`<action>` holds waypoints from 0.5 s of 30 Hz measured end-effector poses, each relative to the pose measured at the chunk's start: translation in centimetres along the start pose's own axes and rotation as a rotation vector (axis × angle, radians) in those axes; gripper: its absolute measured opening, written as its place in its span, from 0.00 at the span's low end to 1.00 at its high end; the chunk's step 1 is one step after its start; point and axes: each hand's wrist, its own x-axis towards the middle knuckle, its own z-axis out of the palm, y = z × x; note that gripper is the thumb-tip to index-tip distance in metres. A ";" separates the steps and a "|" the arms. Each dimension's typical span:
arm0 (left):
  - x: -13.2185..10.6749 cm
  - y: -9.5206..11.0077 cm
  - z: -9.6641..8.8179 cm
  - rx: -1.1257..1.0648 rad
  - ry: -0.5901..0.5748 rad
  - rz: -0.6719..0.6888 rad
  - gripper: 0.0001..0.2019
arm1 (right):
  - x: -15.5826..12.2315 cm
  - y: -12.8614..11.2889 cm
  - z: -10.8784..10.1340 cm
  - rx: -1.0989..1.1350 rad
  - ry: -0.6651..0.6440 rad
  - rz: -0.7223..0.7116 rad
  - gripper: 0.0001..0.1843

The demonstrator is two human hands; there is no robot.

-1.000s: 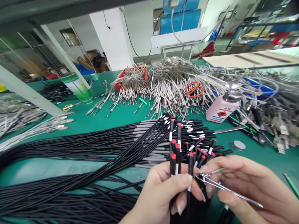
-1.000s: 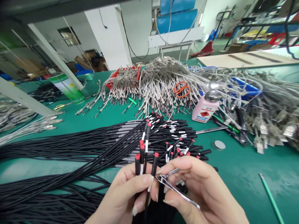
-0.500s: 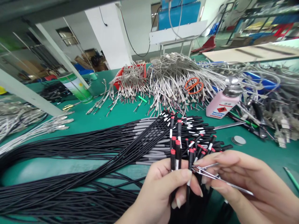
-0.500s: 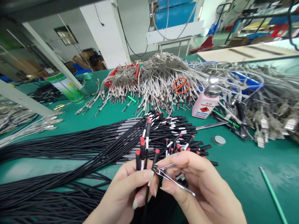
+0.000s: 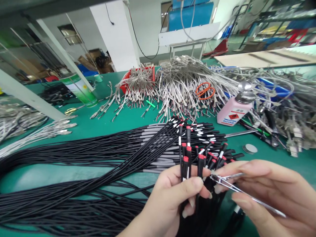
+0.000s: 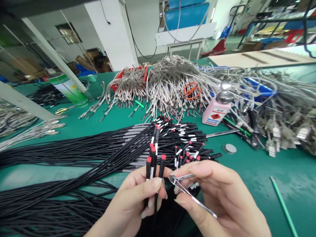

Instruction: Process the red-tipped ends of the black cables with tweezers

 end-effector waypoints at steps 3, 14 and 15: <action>0.0 -0.1 -0.1 0.010 -0.019 0.017 0.11 | 0.2 0.6 -0.7 -0.023 -0.126 -0.125 0.17; -0.1 0.0 0.1 -0.064 -0.025 -0.047 0.15 | 0.0 0.5 0.1 -0.149 -0.020 -0.092 0.18; -0.1 0.0 0.1 -0.067 -0.022 -0.046 0.15 | 0.0 0.5 0.0 -0.163 -0.020 -0.088 0.17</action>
